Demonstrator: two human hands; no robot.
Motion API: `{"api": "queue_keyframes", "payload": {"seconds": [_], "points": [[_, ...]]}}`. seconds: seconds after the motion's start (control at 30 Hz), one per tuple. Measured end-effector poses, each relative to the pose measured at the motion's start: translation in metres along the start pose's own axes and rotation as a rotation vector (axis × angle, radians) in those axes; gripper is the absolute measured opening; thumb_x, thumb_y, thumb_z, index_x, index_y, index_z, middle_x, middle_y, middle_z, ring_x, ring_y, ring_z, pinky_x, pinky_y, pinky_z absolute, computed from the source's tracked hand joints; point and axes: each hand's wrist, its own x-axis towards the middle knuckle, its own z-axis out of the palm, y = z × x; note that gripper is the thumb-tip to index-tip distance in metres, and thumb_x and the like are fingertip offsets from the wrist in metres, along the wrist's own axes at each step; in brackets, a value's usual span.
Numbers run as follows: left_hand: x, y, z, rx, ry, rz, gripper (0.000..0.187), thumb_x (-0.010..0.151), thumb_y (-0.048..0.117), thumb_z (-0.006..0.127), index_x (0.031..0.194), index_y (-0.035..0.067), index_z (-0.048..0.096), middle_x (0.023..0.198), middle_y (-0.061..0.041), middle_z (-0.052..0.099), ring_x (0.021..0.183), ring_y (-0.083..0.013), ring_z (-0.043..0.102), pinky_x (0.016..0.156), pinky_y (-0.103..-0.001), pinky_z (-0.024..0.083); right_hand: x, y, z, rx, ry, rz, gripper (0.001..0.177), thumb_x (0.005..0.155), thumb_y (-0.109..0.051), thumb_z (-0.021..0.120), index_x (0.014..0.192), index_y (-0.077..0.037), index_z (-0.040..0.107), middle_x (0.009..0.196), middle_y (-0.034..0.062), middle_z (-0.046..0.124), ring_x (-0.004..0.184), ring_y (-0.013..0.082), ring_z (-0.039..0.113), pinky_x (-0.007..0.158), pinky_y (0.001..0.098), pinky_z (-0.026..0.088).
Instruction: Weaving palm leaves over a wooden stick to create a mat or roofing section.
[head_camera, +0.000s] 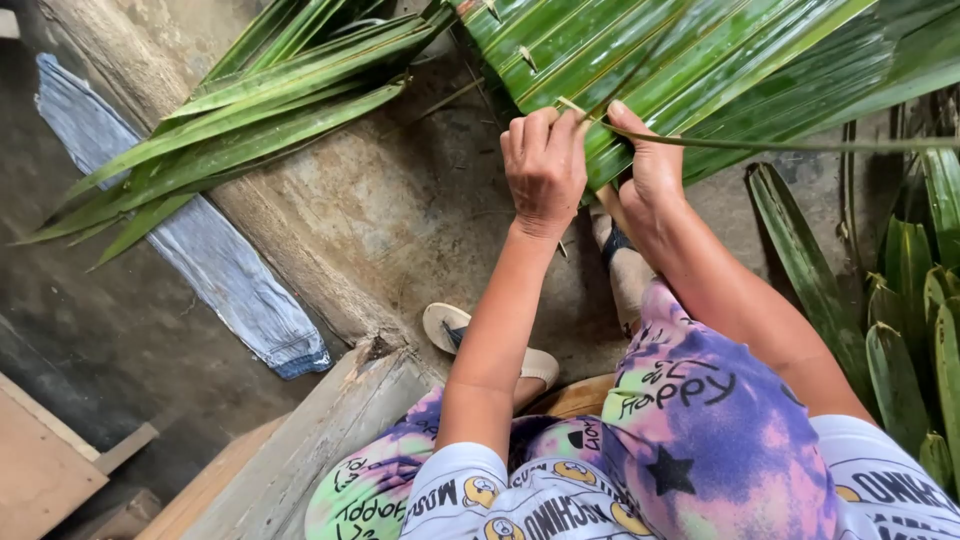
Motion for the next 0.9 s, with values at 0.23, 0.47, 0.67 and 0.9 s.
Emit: {"api": "queue_keyframes", "payload": {"seconds": [0.23,0.47,0.67,0.9], "points": [[0.002,0.001,-0.014,-0.076,0.020,-0.039,0.012,0.086,0.007,0.075,0.097,0.008,0.070,0.105,-0.005,0.057,0.094,-0.0284,0.055,0.088,-0.041,0.045,-0.001,-0.007,0.003,-0.054,-0.015,0.002,0.006,0.090,-0.003,0.072,0.095,0.000,0.072,0.087,0.0068,0.070,0.073,0.0166,0.062,0.070,0.0290,0.053],[-0.049,-0.034,0.023,-0.461,0.040,-0.445,0.026,0.078,-0.010,0.054,0.101,-0.003,0.062,0.108,-0.016,0.069,0.090,-0.0327,0.063,0.086,-0.039,0.052,0.025,-0.007,-0.019,-0.202,-0.028,-0.115,0.032,0.083,-0.003,0.075,0.114,0.005,0.076,0.107,0.0099,0.079,0.093,0.0159,0.073,0.087,0.0253,0.061],[-0.071,-0.041,0.065,-0.687,-0.071,-0.516,0.030,0.084,-0.007,0.057,0.110,-0.002,0.070,0.105,-0.010,0.076,0.080,-0.0194,0.064,0.075,-0.031,0.053,0.031,-0.011,-0.025,-0.179,-0.020,-0.074,0.028,0.085,-0.004,0.074,0.112,0.002,0.076,0.102,0.0075,0.077,0.090,0.0160,0.071,0.090,0.0259,0.059],[-0.101,-0.078,-0.004,-1.474,-0.429,-1.023,0.033,0.084,-0.013,0.064,0.117,-0.006,0.068,0.088,-0.019,0.074,0.059,-0.0245,0.067,0.056,-0.032,0.059,0.013,-0.015,-0.012,-0.275,-0.016,-0.059,0.025,0.085,-0.017,0.079,0.098,0.004,0.074,0.089,0.0104,0.073,0.074,0.0168,0.067,0.070,0.0281,0.060]]}}
